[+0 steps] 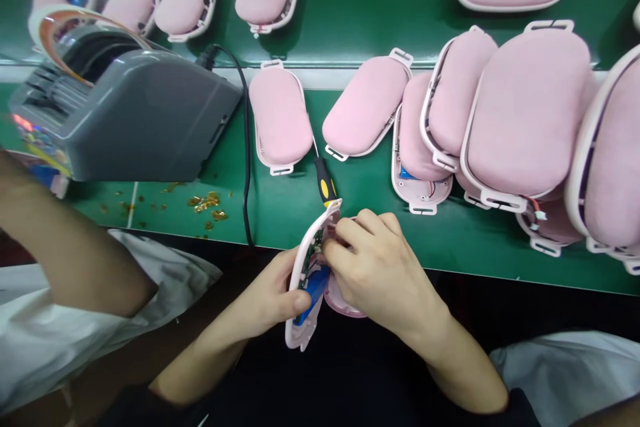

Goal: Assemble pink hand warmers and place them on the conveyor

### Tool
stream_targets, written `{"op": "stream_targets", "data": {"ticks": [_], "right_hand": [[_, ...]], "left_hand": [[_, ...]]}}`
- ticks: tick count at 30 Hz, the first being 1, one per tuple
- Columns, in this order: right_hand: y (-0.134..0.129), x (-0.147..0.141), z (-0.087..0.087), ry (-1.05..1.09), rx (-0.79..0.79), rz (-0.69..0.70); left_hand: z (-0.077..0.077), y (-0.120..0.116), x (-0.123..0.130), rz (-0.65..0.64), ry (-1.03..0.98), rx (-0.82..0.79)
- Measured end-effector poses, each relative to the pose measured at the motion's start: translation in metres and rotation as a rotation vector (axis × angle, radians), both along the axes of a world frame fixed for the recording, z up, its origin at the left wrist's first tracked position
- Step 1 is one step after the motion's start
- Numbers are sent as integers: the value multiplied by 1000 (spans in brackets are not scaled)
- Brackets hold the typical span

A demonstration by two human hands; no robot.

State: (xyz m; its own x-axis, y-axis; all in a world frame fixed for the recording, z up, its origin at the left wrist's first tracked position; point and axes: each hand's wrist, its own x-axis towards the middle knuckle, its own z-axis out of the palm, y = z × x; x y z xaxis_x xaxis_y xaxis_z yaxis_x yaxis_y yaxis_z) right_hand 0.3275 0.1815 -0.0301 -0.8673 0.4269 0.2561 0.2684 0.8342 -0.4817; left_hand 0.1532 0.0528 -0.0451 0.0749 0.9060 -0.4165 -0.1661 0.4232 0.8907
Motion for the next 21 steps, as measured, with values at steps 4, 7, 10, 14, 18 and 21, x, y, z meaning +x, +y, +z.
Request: {"op": "stream_targets", "data": {"ticks": [4, 7, 10, 14, 18, 21], "right_hand": [[6, -1, -4, 114, -84, -105], [11, -5, -14, 227, -108, -195], [14, 3, -19, 244, -91, -214], [5, 35, -13, 119, -141, -59], [-17, 52, -11, -153, -95, 22], [-26, 50, -19, -212, -38, -10]], "left_hand": [[1, 0, -1, -57, 98, -28], [-2, -1, 0, -8, 62, -21], [-10, -3, 4, 101, -107, 8], [-19, -5, 7, 146, -240, 35], [-17, -5, 6, 129, -261, 16], [-13, -2, 6, 140, -256, -11]]}}
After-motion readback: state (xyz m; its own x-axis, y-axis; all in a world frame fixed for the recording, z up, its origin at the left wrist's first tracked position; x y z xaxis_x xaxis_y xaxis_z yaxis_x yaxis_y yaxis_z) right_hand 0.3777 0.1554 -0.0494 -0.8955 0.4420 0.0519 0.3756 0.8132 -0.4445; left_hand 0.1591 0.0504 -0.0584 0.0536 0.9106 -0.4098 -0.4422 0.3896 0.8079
